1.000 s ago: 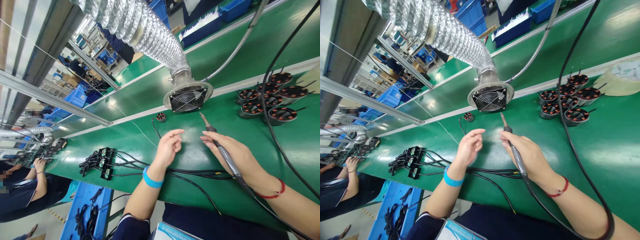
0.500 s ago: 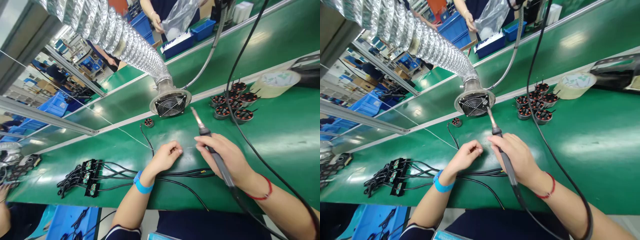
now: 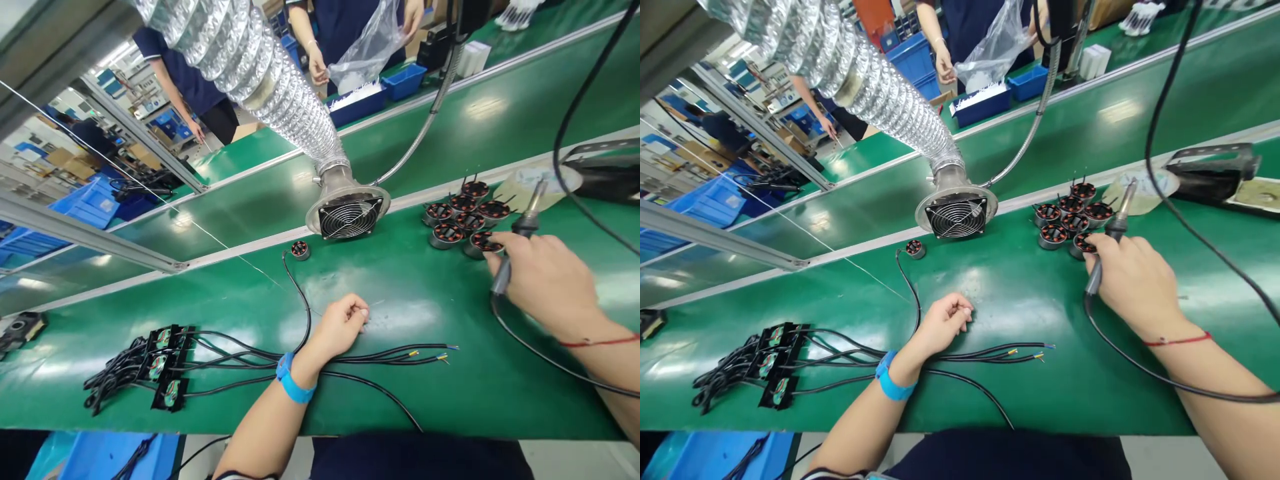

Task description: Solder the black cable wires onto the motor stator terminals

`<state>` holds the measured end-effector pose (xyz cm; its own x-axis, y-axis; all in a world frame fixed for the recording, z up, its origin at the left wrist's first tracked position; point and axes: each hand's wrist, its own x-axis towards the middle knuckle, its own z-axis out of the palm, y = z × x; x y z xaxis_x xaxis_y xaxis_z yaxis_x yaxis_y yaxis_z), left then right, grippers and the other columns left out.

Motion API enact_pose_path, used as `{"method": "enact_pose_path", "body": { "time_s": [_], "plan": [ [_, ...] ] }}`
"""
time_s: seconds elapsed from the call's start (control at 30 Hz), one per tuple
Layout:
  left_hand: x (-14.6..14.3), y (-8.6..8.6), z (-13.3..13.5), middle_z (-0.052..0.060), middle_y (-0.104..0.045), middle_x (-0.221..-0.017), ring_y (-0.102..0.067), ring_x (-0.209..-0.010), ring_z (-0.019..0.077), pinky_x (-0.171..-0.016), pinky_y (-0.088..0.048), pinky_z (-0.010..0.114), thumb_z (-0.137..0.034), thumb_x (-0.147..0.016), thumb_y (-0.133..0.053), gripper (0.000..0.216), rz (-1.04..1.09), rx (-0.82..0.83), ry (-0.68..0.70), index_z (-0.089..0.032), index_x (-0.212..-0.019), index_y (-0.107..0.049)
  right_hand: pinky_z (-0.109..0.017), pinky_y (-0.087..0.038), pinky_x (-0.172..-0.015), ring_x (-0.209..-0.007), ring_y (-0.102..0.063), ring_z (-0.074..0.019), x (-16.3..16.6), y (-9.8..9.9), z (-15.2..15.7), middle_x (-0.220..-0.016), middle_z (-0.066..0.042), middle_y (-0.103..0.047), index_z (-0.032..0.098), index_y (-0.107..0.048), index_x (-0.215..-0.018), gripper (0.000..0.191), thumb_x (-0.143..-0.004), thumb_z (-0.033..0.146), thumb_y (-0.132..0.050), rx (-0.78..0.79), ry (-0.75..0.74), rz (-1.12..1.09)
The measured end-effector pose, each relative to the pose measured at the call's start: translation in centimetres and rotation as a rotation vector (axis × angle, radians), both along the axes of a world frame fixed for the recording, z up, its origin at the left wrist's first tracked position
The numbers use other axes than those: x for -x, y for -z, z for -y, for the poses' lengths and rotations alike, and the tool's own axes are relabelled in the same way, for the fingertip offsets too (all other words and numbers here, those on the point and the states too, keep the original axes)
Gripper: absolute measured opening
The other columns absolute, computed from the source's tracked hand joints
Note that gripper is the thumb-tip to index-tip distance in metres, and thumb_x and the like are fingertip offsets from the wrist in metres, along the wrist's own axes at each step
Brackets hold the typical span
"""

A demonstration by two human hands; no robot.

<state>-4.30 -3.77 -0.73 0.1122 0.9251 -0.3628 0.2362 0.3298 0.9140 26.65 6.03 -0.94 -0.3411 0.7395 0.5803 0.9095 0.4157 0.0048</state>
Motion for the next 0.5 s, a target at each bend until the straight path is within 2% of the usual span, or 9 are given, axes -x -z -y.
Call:
{"method": "enact_pose_path", "body": {
  "time_s": [0.1, 0.23, 0.33, 0.4, 0.5],
  "plan": [
    [0.0, 0.1, 0.2, -0.005, -0.056, -0.064, -0.055, -0.056, 0.0075, -0.058, -0.042, 0.02, -0.014, -0.082, -0.055, 0.005, -0.011, -0.023, 0.055, -0.017, -0.08, -0.058, -0.031, -0.039, -0.05, -0.059, -0.055, -0.0214, 0.0, 0.8, -0.8, -0.061, -0.005, -0.059, 0.024, -0.064, -0.088, 0.006, -0.093, 0.025, -0.067, 0.025, -0.049, 0.01],
    [0.1, -0.2, 0.1, -0.004, -0.057, -0.066, -0.056, -0.054, 0.0086, -0.054, -0.043, 0.021, -0.015, -0.084, -0.052, 0.005, 0.048, 0.1, 0.094, -0.017, -0.081, -0.056, -0.031, -0.041, -0.05, -0.062, -0.059, -0.0225, 1.1, 1.0, 0.6, -0.066, -0.004, -0.062, 0.026, -0.063, -0.097, 0.004, -0.094, 0.023, -0.064, 0.031, -0.108, -0.009],
    [0.2, -0.5, -0.2, -0.004, -0.058, -0.066, -0.054, -0.052, 0.008, -0.053, -0.041, 0.021, -0.014, -0.086, -0.052, 0.005, 0.121, 0.165, 0.084, -0.017, -0.082, -0.055, -0.031, -0.045, -0.05, -0.061, -0.061, -0.0211, 3.1, 1.4, 2.2, -0.07, -0.003, -0.063, 0.028, -0.065, -0.107, 0.013, -0.095, 0.023, -0.065, 0.071, -0.379, -0.044],
    [0.3, -0.6, -0.5, -0.005, -0.056, -0.065, -0.049, -0.053, 0.0066, -0.055, -0.038, 0.02, -0.013, -0.085, -0.055, 0.006, 0.142, 0.141, 0.011, -0.016, -0.079, -0.054, -0.031, -0.046, -0.051, -0.057, -0.059, -0.0199, 4.7, 1.6, 3.2, -0.068, -0.002, -0.061, 0.029, -0.065, -0.112, 0.02, -0.096, 0.018, -0.061, 0.1, -0.567, -0.085],
    [0.2, -0.5, -0.6, -0.006, -0.052, -0.064, -0.044, -0.058, 0.0064, -0.059, -0.035, 0.02, -0.013, -0.084, -0.062, 0.011, 0.152, 0.079, -0.114, -0.016, -0.077, -0.054, -0.031, -0.05, -0.054, -0.06, -0.06, -0.02, 7.0, 1.5, 4.2, -0.071, -0.002, -0.062, 0.03, -0.063, -0.12, 0.031, -0.097, 0.012, -0.054, 0.164, -0.715, -0.106]
  ]
}}
